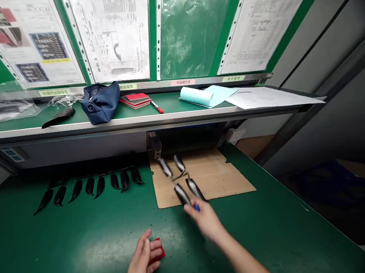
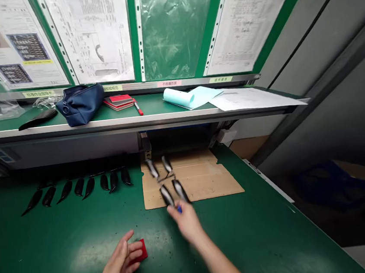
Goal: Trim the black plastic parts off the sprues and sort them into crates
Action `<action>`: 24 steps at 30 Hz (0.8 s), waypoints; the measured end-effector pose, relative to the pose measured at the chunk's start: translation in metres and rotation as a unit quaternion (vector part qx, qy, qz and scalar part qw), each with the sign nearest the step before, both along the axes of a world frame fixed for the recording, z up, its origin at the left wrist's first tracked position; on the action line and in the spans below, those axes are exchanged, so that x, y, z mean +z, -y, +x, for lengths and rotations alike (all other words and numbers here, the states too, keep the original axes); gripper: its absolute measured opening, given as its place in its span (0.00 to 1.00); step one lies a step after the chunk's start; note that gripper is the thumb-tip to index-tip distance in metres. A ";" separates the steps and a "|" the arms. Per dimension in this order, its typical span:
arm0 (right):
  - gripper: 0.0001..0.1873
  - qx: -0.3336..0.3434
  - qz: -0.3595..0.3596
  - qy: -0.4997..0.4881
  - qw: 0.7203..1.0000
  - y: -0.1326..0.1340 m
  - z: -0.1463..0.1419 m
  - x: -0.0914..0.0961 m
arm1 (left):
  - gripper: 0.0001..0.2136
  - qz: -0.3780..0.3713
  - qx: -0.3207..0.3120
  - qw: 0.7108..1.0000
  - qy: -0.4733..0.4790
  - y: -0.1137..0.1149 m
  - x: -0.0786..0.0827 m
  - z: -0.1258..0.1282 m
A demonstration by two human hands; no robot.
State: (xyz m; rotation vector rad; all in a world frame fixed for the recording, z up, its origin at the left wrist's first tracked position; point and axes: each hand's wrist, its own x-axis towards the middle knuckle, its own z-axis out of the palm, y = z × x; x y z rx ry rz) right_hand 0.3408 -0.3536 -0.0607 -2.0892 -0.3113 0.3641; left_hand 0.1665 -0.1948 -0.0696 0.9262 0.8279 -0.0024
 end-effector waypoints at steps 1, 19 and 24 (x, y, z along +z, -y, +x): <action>0.13 0.023 -0.001 0.001 1.000 0.004 -0.028 0.000 | 0.29 -0.045 0.015 0.999 0.008 0.007 0.006 0.008; 0.25 0.393 -0.094 0.246 0.881 -0.033 -0.078 -0.035 | 0.23 -0.296 0.010 0.936 0.192 -0.042 0.045 -0.061; 0.12 0.393 -0.027 0.202 0.897 -0.048 -0.088 -0.018 | 0.22 -0.280 -0.008 0.941 0.190 -0.042 0.051 -0.083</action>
